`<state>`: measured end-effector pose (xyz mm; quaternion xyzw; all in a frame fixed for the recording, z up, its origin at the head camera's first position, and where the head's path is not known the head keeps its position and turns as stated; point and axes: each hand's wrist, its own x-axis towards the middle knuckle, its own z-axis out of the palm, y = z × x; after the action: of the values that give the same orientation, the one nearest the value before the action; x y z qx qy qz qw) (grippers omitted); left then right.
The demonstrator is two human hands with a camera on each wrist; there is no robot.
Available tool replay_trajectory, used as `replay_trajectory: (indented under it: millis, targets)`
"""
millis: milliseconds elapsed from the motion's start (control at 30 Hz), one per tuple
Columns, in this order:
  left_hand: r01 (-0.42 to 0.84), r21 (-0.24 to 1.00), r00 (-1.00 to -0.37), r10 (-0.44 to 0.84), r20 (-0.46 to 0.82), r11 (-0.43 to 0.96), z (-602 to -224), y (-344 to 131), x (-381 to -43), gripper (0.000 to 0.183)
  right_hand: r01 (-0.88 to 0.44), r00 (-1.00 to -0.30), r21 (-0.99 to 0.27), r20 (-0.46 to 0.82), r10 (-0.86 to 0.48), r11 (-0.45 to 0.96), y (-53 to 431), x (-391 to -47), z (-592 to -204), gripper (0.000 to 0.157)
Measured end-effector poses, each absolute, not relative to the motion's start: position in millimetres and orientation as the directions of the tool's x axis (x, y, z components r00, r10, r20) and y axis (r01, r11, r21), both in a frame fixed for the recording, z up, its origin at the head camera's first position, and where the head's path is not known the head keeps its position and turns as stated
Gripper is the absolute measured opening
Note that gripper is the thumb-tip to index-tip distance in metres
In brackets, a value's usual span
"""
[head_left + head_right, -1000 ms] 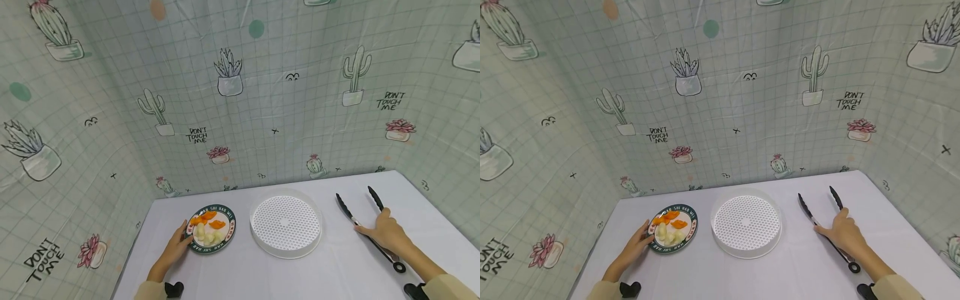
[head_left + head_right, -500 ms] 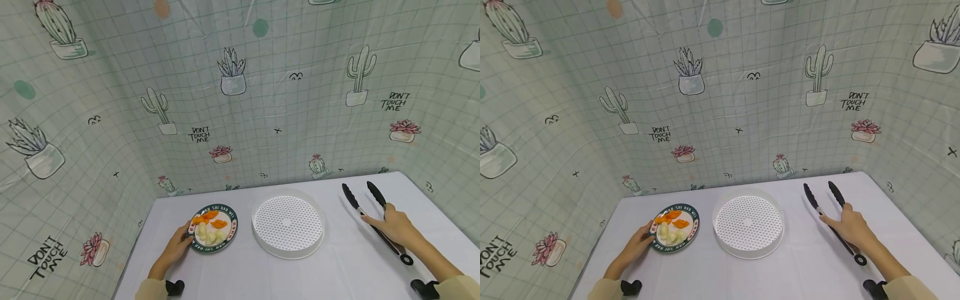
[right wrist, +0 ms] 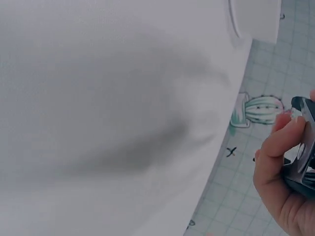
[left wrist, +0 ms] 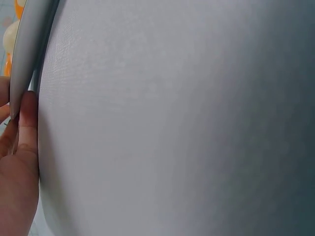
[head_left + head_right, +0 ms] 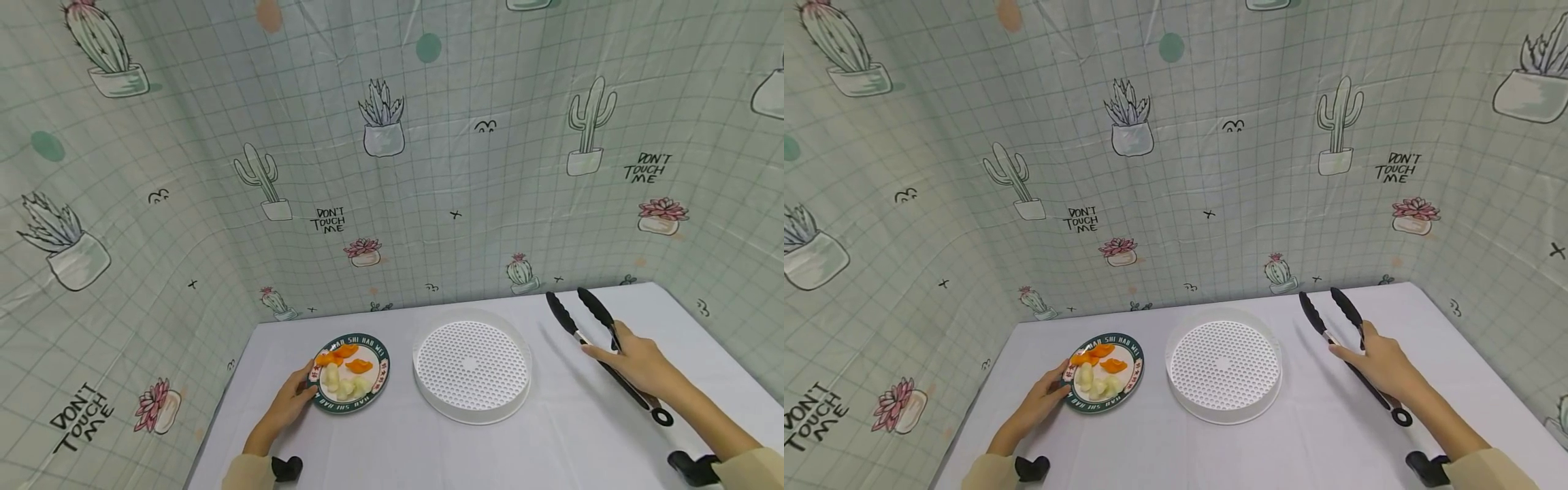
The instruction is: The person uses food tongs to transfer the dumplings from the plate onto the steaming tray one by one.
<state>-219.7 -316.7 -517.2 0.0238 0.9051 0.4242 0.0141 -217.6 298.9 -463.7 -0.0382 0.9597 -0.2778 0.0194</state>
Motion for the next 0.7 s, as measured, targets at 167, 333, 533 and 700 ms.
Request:
replay_trajectory:
  millis: [167,333,533,700]
  targets:
    - [0.021,0.77,-0.999,0.051,-0.015,0.637,-515,-316,-219,0.058,-0.125,-0.992,-0.537,0.067,-0.105,0.834,288,-214,-459,0.1]
    - [0.0,0.767,-0.999,0.037,-0.031,0.642,-515,-318,-218,0.059,-0.18,-0.983,-0.544,0.126,-0.132,0.819,276,-213,-455,0.098]
    - [0.002,0.762,-0.999,0.03,-0.023,0.648,-515,-318,-218,0.059,-0.221,-0.974,-0.564,0.159,-0.159,0.795,260,-213,-446,0.097]
    - [-0.01,0.755,-1.0,0.014,-0.025,0.656,-517,-317,-218,0.058,-0.243,-0.969,-0.568,0.169,-0.178,0.786,246,-213,-438,0.095]
